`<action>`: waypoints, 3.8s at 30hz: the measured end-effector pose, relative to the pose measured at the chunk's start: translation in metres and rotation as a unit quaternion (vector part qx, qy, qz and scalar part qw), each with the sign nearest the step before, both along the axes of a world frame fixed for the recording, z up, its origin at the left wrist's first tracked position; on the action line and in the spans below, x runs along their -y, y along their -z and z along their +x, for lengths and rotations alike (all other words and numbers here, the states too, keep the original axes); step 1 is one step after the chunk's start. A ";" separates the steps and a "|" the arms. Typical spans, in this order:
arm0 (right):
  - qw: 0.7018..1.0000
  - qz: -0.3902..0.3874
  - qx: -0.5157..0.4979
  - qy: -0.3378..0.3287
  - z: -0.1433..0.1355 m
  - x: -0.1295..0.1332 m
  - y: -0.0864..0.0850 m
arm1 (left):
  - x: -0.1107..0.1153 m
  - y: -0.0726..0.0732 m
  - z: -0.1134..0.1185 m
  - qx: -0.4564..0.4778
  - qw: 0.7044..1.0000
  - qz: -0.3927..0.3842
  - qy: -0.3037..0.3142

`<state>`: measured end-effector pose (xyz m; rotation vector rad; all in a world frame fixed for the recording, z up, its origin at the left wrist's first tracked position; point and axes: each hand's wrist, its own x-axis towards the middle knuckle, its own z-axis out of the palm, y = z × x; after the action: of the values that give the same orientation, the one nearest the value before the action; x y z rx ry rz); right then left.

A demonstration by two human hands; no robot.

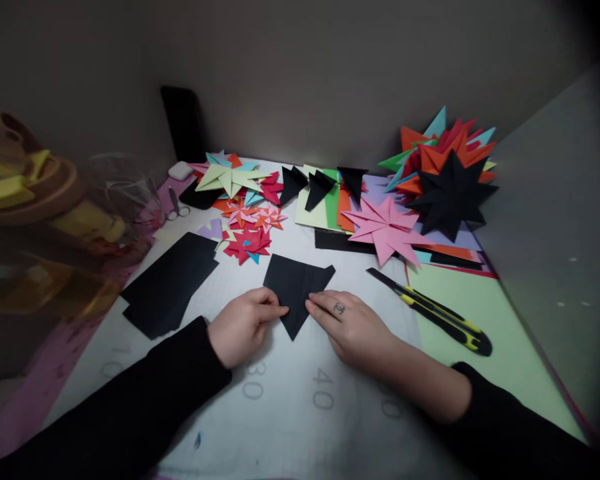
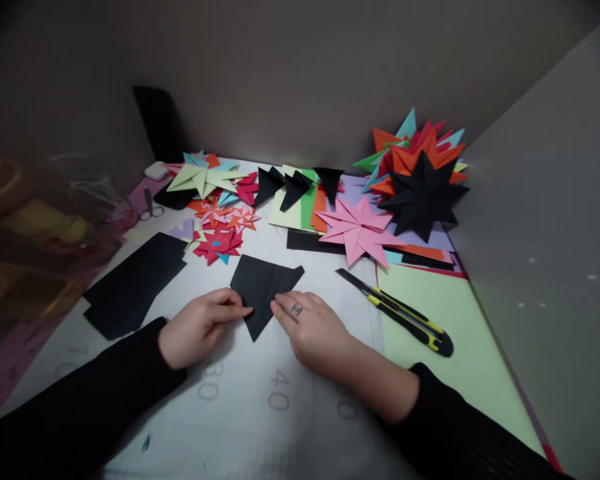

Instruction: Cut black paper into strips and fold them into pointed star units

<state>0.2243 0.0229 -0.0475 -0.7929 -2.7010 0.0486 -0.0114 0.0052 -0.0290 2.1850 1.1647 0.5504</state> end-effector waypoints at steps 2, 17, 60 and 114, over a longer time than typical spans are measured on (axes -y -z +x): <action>1.000 0.003 -0.006 -0.003 0.000 -0.001 -0.001 | 0.000 0.001 0.000 -0.002 1.000 0.016 -0.002; 0.993 -0.073 0.015 -0.086 -0.007 0.017 0.000 | 0.005 -0.002 0.008 -0.023 0.998 0.052 0.023; 0.958 -0.178 -0.097 0.205 0.001 -0.011 -0.008 | 0.028 0.002 0.024 -0.245 0.954 0.102 0.138; 0.965 0.009 -0.118 0.232 -0.026 0.064 0.007 | 0.081 0.026 0.022 -0.088 0.951 0.136 -0.262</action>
<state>0.1987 -0.0407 -0.0545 -1.3035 -2.2321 0.0086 0.0105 -0.0757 -0.0555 2.1742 1.8877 0.7842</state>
